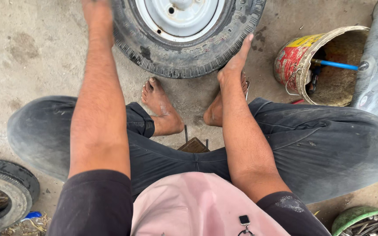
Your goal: The person sits on the ground with a small pneumatic tire, presses on the tire, works the valve area, and pulls the inner tube out of the tire casing. They then handle the tube, cut or trim a section of it with a blade, and hold the tube up against the tire.
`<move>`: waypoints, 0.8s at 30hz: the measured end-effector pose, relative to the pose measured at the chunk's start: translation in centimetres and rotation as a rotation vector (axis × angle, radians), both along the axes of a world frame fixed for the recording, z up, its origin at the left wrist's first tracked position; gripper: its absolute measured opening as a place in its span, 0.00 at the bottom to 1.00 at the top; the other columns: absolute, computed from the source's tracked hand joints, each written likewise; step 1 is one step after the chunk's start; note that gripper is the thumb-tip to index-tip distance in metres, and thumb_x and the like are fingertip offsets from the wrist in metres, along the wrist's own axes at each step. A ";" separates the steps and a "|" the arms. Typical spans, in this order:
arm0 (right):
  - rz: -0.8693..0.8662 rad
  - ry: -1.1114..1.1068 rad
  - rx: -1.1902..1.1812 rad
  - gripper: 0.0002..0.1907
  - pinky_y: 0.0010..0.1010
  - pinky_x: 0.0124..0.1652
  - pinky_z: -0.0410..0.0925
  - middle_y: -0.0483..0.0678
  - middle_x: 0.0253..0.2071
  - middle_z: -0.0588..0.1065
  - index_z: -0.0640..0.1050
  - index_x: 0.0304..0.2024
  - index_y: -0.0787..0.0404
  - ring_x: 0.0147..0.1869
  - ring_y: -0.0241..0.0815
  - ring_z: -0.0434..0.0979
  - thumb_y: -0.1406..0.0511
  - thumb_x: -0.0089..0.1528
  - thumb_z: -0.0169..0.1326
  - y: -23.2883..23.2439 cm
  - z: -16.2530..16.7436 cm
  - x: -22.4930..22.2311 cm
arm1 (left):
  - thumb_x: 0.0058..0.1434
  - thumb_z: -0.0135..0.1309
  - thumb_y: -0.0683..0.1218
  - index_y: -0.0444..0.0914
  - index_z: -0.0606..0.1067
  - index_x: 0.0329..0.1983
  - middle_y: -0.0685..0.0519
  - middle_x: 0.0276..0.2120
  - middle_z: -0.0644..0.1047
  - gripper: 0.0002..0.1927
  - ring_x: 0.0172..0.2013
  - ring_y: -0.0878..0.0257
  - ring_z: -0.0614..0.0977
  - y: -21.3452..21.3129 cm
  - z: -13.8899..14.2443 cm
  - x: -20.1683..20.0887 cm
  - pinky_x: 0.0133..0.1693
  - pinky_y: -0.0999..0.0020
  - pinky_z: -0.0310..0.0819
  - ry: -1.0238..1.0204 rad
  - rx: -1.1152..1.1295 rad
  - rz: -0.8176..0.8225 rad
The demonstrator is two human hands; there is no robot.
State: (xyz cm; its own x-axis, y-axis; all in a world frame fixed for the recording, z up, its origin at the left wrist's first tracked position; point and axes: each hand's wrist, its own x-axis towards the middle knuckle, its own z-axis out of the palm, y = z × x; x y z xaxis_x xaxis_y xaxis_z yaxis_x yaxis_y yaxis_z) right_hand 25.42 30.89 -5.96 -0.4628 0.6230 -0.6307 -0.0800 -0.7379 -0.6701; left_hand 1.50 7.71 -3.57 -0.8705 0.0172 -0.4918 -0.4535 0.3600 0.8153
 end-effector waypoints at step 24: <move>0.178 -1.144 0.794 0.56 0.55 0.60 0.66 0.64 0.73 0.54 0.42 0.75 0.57 0.69 0.65 0.65 0.44 0.60 0.59 5.0 1.8 0.5 | 0.58 0.61 0.66 0.30 0.54 0.73 0.35 0.71 0.61 0.53 0.71 0.42 0.65 4.7 0.3 9.8 0.68 0.47 0.60 -0.014 0.069 0.137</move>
State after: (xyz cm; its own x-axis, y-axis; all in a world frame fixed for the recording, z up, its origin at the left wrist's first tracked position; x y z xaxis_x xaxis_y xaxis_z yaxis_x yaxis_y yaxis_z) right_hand 25.96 35.90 -4.19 -0.0488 0.9745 -0.2188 0.8397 -0.0786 -0.5373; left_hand 11.26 12.38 -3.32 -0.8599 -0.0676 -0.5060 -0.5064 0.2375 0.8289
